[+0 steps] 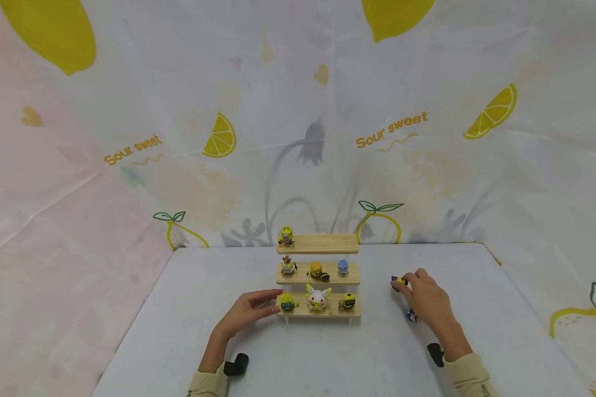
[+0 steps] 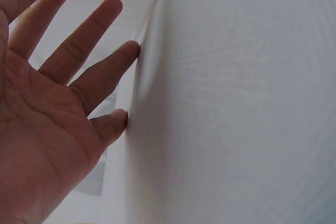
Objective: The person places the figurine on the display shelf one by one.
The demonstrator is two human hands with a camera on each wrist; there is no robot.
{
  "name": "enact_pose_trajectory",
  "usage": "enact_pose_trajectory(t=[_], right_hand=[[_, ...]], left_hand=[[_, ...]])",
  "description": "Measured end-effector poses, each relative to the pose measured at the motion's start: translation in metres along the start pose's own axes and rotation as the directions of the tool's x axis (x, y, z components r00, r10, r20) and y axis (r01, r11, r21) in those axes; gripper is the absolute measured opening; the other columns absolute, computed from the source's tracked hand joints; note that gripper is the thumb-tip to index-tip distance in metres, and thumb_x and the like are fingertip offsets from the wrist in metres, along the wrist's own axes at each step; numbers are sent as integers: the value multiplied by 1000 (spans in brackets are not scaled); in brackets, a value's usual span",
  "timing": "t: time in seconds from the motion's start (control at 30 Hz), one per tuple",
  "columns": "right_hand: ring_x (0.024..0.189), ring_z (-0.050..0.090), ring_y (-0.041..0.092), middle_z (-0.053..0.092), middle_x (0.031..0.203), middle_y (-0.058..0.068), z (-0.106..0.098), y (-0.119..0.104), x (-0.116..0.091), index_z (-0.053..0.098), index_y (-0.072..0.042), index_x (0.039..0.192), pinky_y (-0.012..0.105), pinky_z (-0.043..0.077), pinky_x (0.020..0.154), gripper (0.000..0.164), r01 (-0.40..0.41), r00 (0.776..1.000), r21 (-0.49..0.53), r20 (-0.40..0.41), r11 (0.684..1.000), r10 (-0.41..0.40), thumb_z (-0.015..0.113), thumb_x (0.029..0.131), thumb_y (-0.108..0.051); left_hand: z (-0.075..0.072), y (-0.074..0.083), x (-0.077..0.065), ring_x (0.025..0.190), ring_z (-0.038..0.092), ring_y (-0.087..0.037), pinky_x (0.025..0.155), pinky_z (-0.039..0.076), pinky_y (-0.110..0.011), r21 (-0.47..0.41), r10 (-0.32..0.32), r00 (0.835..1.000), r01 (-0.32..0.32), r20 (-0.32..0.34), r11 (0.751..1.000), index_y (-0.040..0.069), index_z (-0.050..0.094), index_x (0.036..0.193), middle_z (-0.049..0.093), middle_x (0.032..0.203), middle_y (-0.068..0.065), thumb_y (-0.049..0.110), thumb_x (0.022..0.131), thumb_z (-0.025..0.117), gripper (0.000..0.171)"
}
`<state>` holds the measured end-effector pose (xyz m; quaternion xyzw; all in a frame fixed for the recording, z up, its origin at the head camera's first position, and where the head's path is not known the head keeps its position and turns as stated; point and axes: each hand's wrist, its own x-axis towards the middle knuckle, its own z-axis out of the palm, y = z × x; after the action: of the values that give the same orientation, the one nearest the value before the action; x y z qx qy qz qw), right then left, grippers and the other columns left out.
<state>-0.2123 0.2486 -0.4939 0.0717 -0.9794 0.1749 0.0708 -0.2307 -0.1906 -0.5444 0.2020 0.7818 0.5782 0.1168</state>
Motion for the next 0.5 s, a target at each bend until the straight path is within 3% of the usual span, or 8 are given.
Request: enact_pose_trajectory(t=[0.5], right_hand=[[65,43,15,46,86,4,-40,-17,3,68,-2,109,29,37,52,40,55,998,65,30,996,-57,60,99,-40]], left_hand=[[-1,-1,0,131,49,-23,111,35,-47,-6,11,1000,-11,4,1000,11,66,130,62,132,-2,20,89,76,43]])
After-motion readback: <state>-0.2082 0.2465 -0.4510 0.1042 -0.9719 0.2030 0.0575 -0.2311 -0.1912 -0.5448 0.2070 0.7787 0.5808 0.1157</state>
